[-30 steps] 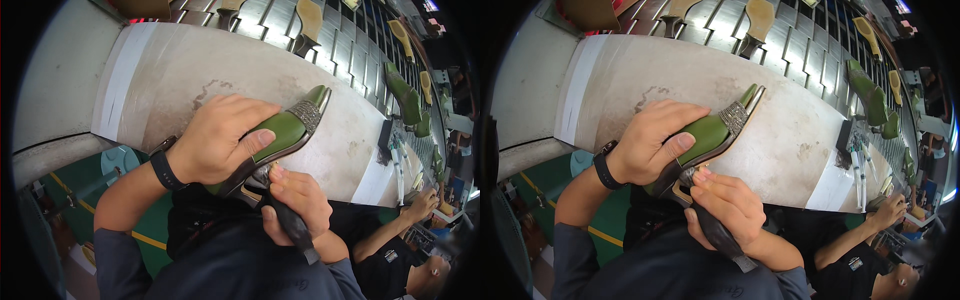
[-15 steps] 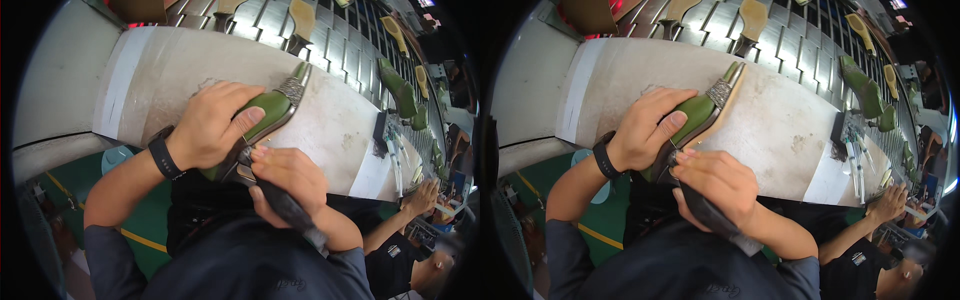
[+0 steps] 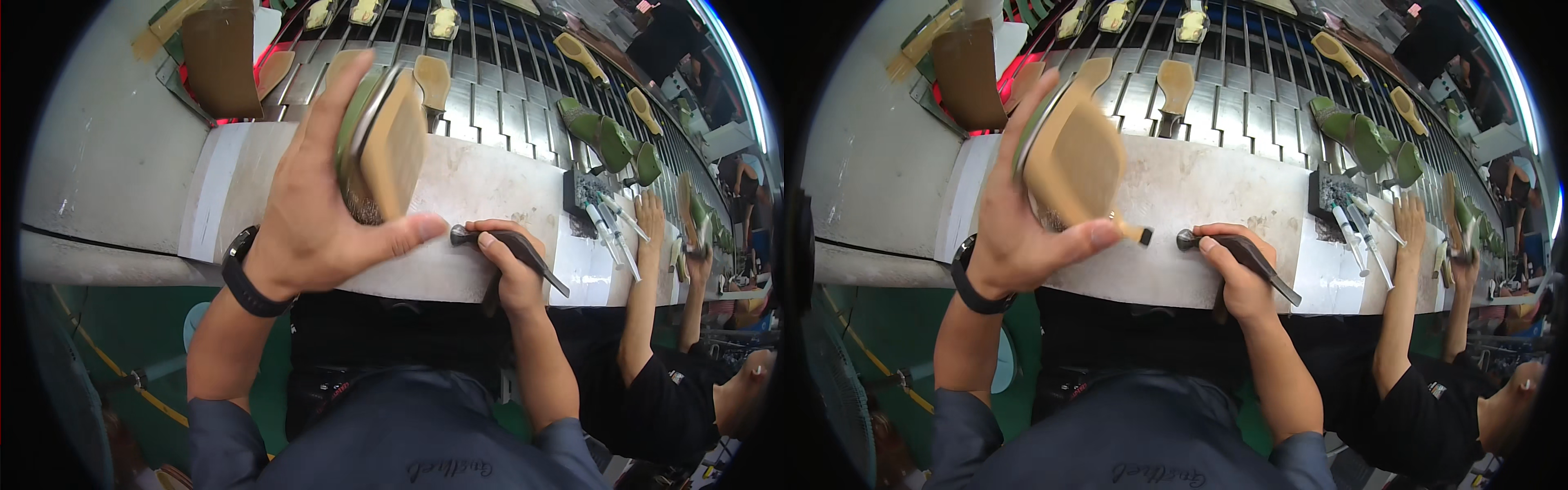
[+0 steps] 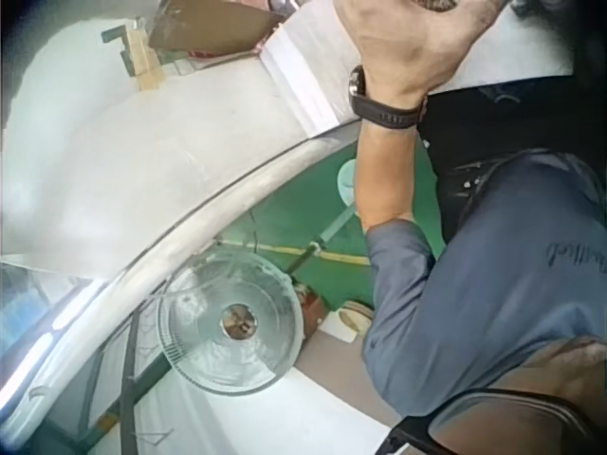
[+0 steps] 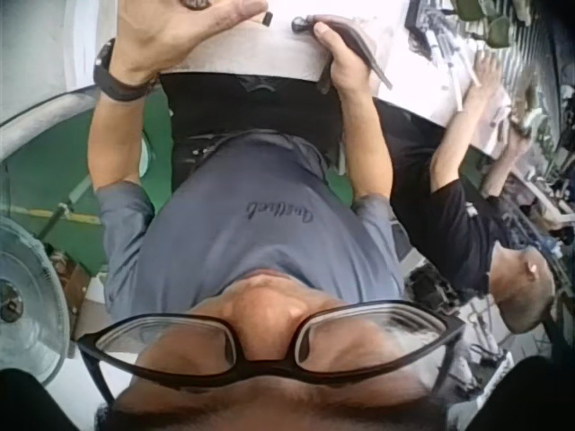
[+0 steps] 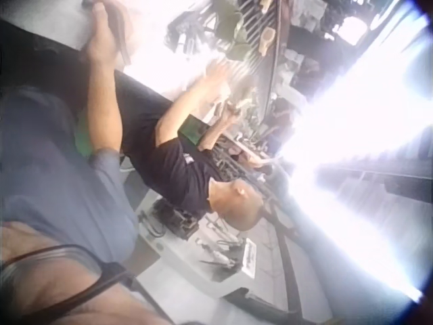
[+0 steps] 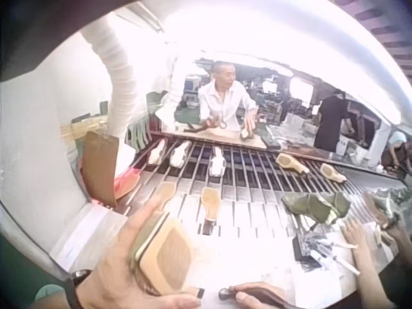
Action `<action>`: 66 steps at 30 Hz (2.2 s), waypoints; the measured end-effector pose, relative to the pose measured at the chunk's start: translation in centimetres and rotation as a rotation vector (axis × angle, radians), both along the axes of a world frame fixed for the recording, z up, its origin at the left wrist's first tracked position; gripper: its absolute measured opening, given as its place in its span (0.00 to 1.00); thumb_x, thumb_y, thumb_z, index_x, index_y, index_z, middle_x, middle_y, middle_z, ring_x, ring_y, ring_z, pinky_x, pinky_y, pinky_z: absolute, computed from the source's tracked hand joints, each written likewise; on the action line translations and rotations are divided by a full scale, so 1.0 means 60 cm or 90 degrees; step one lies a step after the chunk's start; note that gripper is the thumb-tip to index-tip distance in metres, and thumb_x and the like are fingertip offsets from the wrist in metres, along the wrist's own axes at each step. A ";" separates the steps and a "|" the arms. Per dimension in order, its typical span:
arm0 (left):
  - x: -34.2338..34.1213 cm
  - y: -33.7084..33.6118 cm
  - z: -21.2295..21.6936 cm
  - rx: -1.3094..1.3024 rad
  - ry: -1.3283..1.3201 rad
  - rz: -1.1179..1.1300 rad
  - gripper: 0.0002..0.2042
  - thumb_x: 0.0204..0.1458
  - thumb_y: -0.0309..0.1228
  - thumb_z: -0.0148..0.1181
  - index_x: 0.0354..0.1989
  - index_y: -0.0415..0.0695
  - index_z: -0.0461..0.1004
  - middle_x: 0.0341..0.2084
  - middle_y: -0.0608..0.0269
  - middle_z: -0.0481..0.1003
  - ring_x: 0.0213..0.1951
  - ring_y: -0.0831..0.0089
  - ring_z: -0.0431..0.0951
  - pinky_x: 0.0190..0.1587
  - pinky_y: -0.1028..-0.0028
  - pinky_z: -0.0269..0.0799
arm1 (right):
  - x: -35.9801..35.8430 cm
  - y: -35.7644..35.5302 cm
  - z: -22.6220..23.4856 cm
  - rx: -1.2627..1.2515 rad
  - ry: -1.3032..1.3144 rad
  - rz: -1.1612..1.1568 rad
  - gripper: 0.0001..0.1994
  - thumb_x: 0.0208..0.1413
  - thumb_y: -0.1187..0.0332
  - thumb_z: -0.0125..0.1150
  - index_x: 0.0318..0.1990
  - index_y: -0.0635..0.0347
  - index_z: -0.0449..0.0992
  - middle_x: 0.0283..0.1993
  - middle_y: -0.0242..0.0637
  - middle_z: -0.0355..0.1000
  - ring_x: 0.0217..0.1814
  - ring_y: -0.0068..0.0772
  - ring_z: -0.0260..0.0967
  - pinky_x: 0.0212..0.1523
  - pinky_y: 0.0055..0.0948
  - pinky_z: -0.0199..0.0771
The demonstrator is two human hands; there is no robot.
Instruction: The person assembles high-heeled shoes on shoe lasts by attaching soles and heels, pressing them by hand, applying adhesive with a syringe, and tapping the edges with a hammer.
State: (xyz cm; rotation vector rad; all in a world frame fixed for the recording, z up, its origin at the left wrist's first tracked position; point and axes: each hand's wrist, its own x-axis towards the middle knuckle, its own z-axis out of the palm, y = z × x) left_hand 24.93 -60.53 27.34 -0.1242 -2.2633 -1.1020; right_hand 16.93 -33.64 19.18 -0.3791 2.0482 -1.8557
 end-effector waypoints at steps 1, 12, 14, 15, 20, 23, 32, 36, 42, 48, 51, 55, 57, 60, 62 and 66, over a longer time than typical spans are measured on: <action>0.003 0.006 0.017 0.119 0.056 -0.095 0.46 0.45 0.33 0.77 0.73 0.36 0.59 0.57 0.50 0.75 0.57 0.60 0.76 0.62 0.63 0.71 | 0.005 -0.006 0.007 -0.013 0.003 0.019 0.11 0.60 0.75 0.65 0.48 0.70 0.83 0.47 0.44 0.85 0.50 0.30 0.80 0.57 0.29 0.77; 0.007 0.080 0.013 0.107 0.016 -0.080 0.38 0.46 0.33 0.79 0.65 0.43 0.63 0.55 0.54 0.77 0.53 0.64 0.79 0.56 0.65 0.75 | 0.052 -0.045 0.238 -0.170 0.479 0.274 0.18 0.51 0.78 0.74 0.50 0.73 0.80 0.51 0.62 0.81 0.59 0.63 0.80 0.62 0.51 0.81; 0.011 0.086 0.006 0.088 0.025 -0.076 0.38 0.46 0.33 0.79 0.64 0.42 0.64 0.55 0.52 0.76 0.53 0.61 0.80 0.56 0.64 0.75 | 0.047 -0.040 0.262 -0.087 0.446 0.311 0.18 0.49 0.79 0.74 0.49 0.73 0.81 0.49 0.60 0.82 0.57 0.60 0.82 0.61 0.48 0.83; 0.012 0.088 0.003 0.067 0.033 -0.074 0.38 0.45 0.32 0.80 0.64 0.42 0.64 0.55 0.51 0.76 0.52 0.58 0.80 0.55 0.63 0.75 | 0.045 -0.040 0.268 -0.077 0.450 0.319 0.18 0.49 0.79 0.74 0.49 0.72 0.81 0.49 0.58 0.82 0.56 0.55 0.83 0.59 0.45 0.84; 0.016 0.094 -0.007 0.015 0.099 -0.094 0.35 0.46 0.28 0.76 0.63 0.39 0.66 0.53 0.49 0.75 0.51 0.49 0.80 0.54 0.59 0.76 | 0.033 -0.030 0.298 0.018 0.342 0.291 0.20 0.54 0.59 0.79 0.43 0.69 0.82 0.48 0.59 0.82 0.56 0.54 0.82 0.61 0.46 0.81; 0.032 0.095 -0.007 -0.006 0.105 -0.131 0.33 0.47 0.25 0.73 0.62 0.37 0.65 0.53 0.46 0.76 0.51 0.47 0.80 0.54 0.57 0.76 | 0.033 -0.035 0.327 0.055 0.248 0.302 0.21 0.53 0.60 0.79 0.43 0.70 0.81 0.49 0.59 0.82 0.54 0.52 0.83 0.59 0.44 0.83; 0.124 0.106 -0.169 -0.087 0.323 0.058 0.38 0.58 0.48 0.72 0.69 0.40 0.60 0.62 0.41 0.72 0.61 0.51 0.78 0.65 0.44 0.68 | 0.108 -0.028 0.201 -0.055 0.001 0.347 0.16 0.58 0.77 0.70 0.53 0.72 0.79 0.54 0.49 0.83 0.54 0.37 0.84 0.58 0.34 0.82; 0.151 0.084 -0.251 -0.202 0.148 0.150 0.42 0.57 0.53 0.72 0.72 0.45 0.57 0.66 0.40 0.70 0.66 0.44 0.73 0.73 0.37 0.57 | 0.168 -0.015 0.047 -0.111 -0.248 0.072 0.14 0.65 0.75 0.63 0.55 0.72 0.77 0.57 0.49 0.81 0.60 0.34 0.79 0.63 0.32 0.77; 0.163 0.081 -0.259 -0.157 0.124 0.156 0.24 0.63 0.37 0.64 0.64 0.46 0.64 0.65 0.44 0.71 0.67 0.45 0.73 0.73 0.36 0.56 | 0.213 -0.040 -0.011 -0.166 -0.292 -0.042 0.14 0.64 0.75 0.61 0.54 0.72 0.77 0.57 0.54 0.81 0.59 0.35 0.78 0.64 0.31 0.75; 0.171 0.074 -0.263 -0.147 0.105 0.163 0.20 0.63 0.36 0.63 0.61 0.48 0.66 0.63 0.46 0.73 0.65 0.48 0.74 0.74 0.37 0.56 | 0.185 -0.059 0.001 -0.236 -0.258 0.019 0.14 0.63 0.76 0.60 0.54 0.73 0.77 0.57 0.58 0.80 0.60 0.42 0.79 0.67 0.38 0.74; 0.171 0.077 -0.258 -0.132 0.101 0.161 0.17 0.64 0.32 0.62 0.59 0.51 0.68 0.63 0.52 0.74 0.64 0.53 0.75 0.74 0.38 0.56 | 0.142 -0.072 0.031 -0.194 -0.117 0.155 0.14 0.61 0.78 0.62 0.53 0.74 0.77 0.56 0.59 0.80 0.62 0.46 0.79 0.68 0.40 0.74; 0.170 0.080 -0.259 -0.128 0.101 0.169 0.18 0.63 0.31 0.63 0.60 0.51 0.68 0.63 0.54 0.74 0.65 0.55 0.75 0.74 0.38 0.57 | 0.074 -0.083 0.073 -0.094 -0.087 0.316 0.13 0.59 0.78 0.66 0.51 0.73 0.79 0.54 0.56 0.82 0.59 0.42 0.81 0.64 0.37 0.77; 0.171 0.077 -0.257 -0.127 0.095 0.169 0.18 0.63 0.30 0.62 0.60 0.51 0.68 0.63 0.54 0.74 0.65 0.54 0.75 0.74 0.38 0.57 | 0.046 -0.102 0.101 0.000 -0.086 0.360 0.12 0.57 0.78 0.68 0.48 0.70 0.82 0.48 0.49 0.84 0.51 0.35 0.83 0.56 0.33 0.81; 0.173 0.074 -0.254 -0.119 0.090 0.166 0.18 0.64 0.30 0.62 0.61 0.49 0.68 0.63 0.53 0.74 0.65 0.54 0.75 0.74 0.38 0.57 | 0.021 -0.131 0.138 0.104 -0.054 0.424 0.11 0.56 0.76 0.70 0.46 0.68 0.83 0.45 0.46 0.85 0.46 0.32 0.85 0.51 0.31 0.83; 0.175 0.071 -0.252 -0.110 0.088 0.168 0.18 0.64 0.29 0.61 0.61 0.48 0.68 0.63 0.53 0.75 0.65 0.53 0.75 0.74 0.38 0.56 | 0.025 -0.136 0.142 0.149 -0.023 0.459 0.11 0.55 0.76 0.71 0.46 0.67 0.84 0.44 0.46 0.85 0.44 0.32 0.85 0.48 0.30 0.83; 0.181 0.068 -0.244 -0.089 0.069 0.146 0.18 0.65 0.29 0.60 0.62 0.46 0.68 0.63 0.51 0.74 0.66 0.52 0.75 0.75 0.38 0.54 | 0.050 -0.137 0.142 0.120 0.256 0.524 0.15 0.47 0.77 0.74 0.44 0.66 0.82 0.43 0.47 0.84 0.44 0.44 0.86 0.48 0.35 0.86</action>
